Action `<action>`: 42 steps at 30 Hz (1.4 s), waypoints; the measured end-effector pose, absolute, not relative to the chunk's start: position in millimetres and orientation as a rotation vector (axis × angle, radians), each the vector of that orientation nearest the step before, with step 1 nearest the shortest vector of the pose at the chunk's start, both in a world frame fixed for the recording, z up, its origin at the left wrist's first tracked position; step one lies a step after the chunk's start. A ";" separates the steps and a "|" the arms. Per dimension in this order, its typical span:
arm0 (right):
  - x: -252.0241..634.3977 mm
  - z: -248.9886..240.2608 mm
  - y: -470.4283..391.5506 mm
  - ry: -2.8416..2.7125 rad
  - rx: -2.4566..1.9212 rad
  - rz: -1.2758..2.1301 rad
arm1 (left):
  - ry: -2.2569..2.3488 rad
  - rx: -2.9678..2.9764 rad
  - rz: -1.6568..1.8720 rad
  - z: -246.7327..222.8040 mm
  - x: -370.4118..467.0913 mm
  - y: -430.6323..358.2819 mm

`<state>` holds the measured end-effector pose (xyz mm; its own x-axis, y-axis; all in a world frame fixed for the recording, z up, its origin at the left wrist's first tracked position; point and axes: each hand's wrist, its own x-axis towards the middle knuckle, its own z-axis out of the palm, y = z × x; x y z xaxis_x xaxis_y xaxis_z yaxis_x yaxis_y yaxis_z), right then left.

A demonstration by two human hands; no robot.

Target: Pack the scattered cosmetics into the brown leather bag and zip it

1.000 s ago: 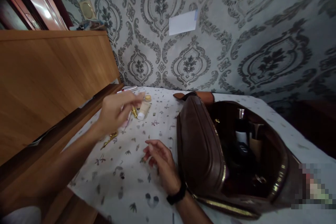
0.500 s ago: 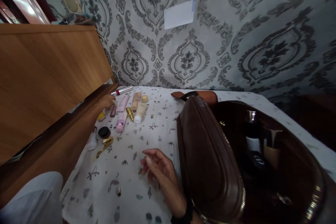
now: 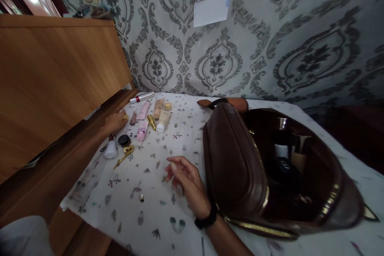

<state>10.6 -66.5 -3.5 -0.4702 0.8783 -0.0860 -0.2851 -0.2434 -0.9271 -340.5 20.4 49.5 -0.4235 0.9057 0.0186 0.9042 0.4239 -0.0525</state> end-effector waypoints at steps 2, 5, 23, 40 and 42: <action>10.6 -4.1 -66.6 -1.174 -0.794 1.815 | -2.590 -1.670 0.006 58.8 -334.1 16.6; 10.7 -4.6 -66.9 -1.185 -0.781 1.811 | -2.512 -1.731 -0.096 75.5 -317.3 7.1; 12.8 -5.4 -66.6 -1.183 -0.736 1.854 | -1.990 -2.505 0.132 54.1 -193.8 -23.2; 14.7 -5.6 -65.5 -1.205 -0.721 1.896 | -1.887 -2.237 0.246 56.8 -173.5 -0.7; 14.6 -5.6 -65.7 -1.203 -0.726 1.901 | -1.920 -2.231 0.159 59.2 -172.2 11.7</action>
<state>14.6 -65.7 -5.6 -0.5511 0.8318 -0.0657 -0.2968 -0.2690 -0.9163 -172.2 11.7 59.2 0.1537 0.9871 0.0444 0.9663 -0.1408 -0.2154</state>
